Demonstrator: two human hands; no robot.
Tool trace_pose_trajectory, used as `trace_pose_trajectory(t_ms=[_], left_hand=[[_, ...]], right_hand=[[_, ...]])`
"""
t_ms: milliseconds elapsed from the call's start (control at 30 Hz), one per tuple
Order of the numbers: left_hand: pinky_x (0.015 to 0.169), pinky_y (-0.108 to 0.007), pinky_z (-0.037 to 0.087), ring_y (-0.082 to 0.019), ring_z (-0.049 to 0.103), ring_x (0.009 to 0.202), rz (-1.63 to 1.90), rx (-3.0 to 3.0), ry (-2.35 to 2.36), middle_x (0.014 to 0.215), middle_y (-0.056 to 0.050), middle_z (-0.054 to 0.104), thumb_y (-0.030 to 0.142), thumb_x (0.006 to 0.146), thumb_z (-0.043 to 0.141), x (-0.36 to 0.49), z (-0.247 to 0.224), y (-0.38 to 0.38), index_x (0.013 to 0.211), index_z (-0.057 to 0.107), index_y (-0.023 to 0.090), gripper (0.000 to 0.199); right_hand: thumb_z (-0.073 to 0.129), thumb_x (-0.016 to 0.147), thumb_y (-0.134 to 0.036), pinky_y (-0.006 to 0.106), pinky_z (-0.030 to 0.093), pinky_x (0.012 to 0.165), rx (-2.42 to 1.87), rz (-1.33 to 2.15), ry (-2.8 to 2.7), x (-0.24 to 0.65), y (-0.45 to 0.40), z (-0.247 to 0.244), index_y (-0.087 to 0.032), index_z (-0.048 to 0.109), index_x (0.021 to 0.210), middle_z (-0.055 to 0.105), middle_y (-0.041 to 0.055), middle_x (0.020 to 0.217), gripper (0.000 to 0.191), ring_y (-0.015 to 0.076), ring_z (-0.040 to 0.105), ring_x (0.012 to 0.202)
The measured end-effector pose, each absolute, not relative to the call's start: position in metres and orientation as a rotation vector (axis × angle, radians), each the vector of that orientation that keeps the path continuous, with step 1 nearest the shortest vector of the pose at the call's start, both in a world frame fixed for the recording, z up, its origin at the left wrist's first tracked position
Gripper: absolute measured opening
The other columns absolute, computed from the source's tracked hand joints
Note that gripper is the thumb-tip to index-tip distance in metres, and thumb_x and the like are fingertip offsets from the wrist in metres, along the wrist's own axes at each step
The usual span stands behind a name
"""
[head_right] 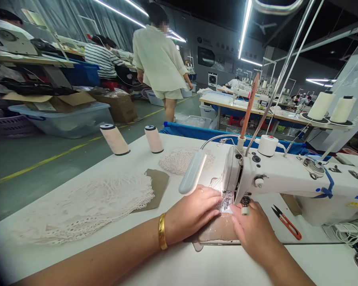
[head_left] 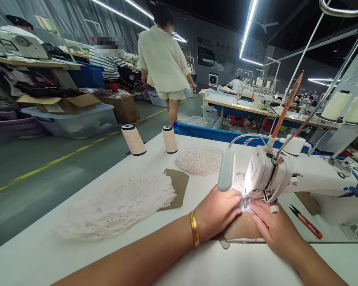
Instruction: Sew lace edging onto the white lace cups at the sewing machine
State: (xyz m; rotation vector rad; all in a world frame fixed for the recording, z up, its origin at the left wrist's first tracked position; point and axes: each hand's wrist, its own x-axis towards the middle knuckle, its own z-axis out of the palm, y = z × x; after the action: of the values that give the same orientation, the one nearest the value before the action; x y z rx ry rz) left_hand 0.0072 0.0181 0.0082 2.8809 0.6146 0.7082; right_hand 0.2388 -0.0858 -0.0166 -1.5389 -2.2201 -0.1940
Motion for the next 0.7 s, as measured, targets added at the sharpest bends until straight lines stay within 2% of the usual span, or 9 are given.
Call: trace_pose_trajectory(t_ms=[67,100,200,267,300,467,533,600,700], left_hand=[[0.093,-0.044,0.050,-0.030,0.067,0.108,0.626,2.909,0.730,0.122,-0.010,0.073,0.040,0.099,0.070,0.004,0.015,0.019,0.124,0.066,0.019,0.033],[0.089,-0.044,0.050,-0.032,0.066,0.106,0.585,2.933,0.796,0.118,-0.012,0.073,0.047,0.097,0.073,0.003,0.018,0.017,0.122,0.067,0.018,0.039],[0.074,-0.040,0.047,-0.029,0.062,0.087,0.574,2.962,0.877,0.093,-0.011,0.068,0.055,0.099,0.066,0.000,0.029,0.008,0.083,0.072,0.018,0.041],[0.067,-0.036,0.042,-0.024,0.057,0.076,0.670,2.921,0.783,0.082,-0.008,0.062,0.047,0.104,0.059,-0.002,0.035,0.001,0.062,0.063,0.018,0.051],[0.066,-0.035,0.041,-0.022,0.056,0.075,0.717,2.895,0.709,0.081,-0.007,0.061,0.041,0.105,0.057,-0.002,0.036,-0.001,0.060,0.061,0.018,0.050],[0.067,-0.034,0.041,-0.018,0.055,0.071,0.758,2.889,0.531,0.082,-0.003,0.063,0.011,0.096,0.054,-0.004,0.024,0.002,0.074,0.061,0.018,0.024],[0.066,-0.034,0.040,-0.018,0.053,0.068,0.749,2.898,0.553,0.077,-0.001,0.060,0.011,0.094,0.059,-0.003,0.016,0.002,0.074,0.062,0.019,0.021],[0.069,-0.034,0.041,-0.018,0.054,0.072,0.754,2.889,0.566,0.081,-0.002,0.063,0.013,0.090,0.068,-0.001,0.010,-0.001,0.073,0.062,0.019,0.018],[0.077,-0.036,0.044,-0.020,0.058,0.082,0.792,2.870,0.523,0.093,-0.002,0.070,0.011,0.086,0.073,0.002,0.008,-0.007,0.074,0.062,0.018,0.018]], right_hand=[[0.048,0.105,-0.017,0.047,0.062,0.096,-1.456,-0.188,-2.224,0.238,-0.087,-0.015,-0.024,0.064,0.139,0.074,0.0126,0.130,0.038,0.0309,0.070,0.117],[0.047,0.104,-0.014,0.047,0.061,0.097,-1.394,-0.184,-2.227,0.237,-0.088,-0.013,-0.023,0.063,0.138,0.074,0.0120,0.129,0.039,0.0303,0.069,0.118],[0.046,0.103,-0.008,0.043,0.059,0.099,-1.174,-0.128,-2.234,0.229,-0.091,-0.004,-0.023,0.055,0.142,0.074,0.0098,0.129,0.043,0.0269,0.068,0.120],[0.046,0.103,-0.007,0.039,0.059,0.097,-1.091,-0.013,-2.260,0.223,-0.093,0.003,-0.023,0.053,0.143,0.073,0.0091,0.129,0.044,0.0247,0.068,0.118],[0.046,0.103,-0.008,0.038,0.058,0.094,-1.084,0.048,-2.279,0.221,-0.094,0.006,-0.024,0.054,0.141,0.073,0.0086,0.126,0.042,0.0242,0.068,0.115],[0.047,0.096,-0.005,0.035,0.054,0.079,-1.209,0.070,-2.380,0.224,-0.096,0.009,-0.024,0.063,0.110,0.071,0.0053,0.102,0.029,0.0232,0.064,0.093],[0.049,0.092,-0.002,0.035,0.052,0.077,-1.262,0.027,-2.385,0.230,-0.096,0.007,-0.024,0.063,0.098,0.071,0.0048,0.103,0.026,0.0231,0.062,0.091],[0.050,0.090,0.000,0.036,0.051,0.079,-1.298,-0.010,-2.365,0.235,-0.097,0.007,-0.023,0.061,0.089,0.073,0.0044,0.106,0.027,0.0234,0.061,0.093],[0.049,0.090,0.001,0.037,0.052,0.082,-1.317,-0.017,-2.359,0.237,-0.098,0.008,-0.024,0.065,0.093,0.074,0.0045,0.108,0.031,0.0247,0.062,0.097]])
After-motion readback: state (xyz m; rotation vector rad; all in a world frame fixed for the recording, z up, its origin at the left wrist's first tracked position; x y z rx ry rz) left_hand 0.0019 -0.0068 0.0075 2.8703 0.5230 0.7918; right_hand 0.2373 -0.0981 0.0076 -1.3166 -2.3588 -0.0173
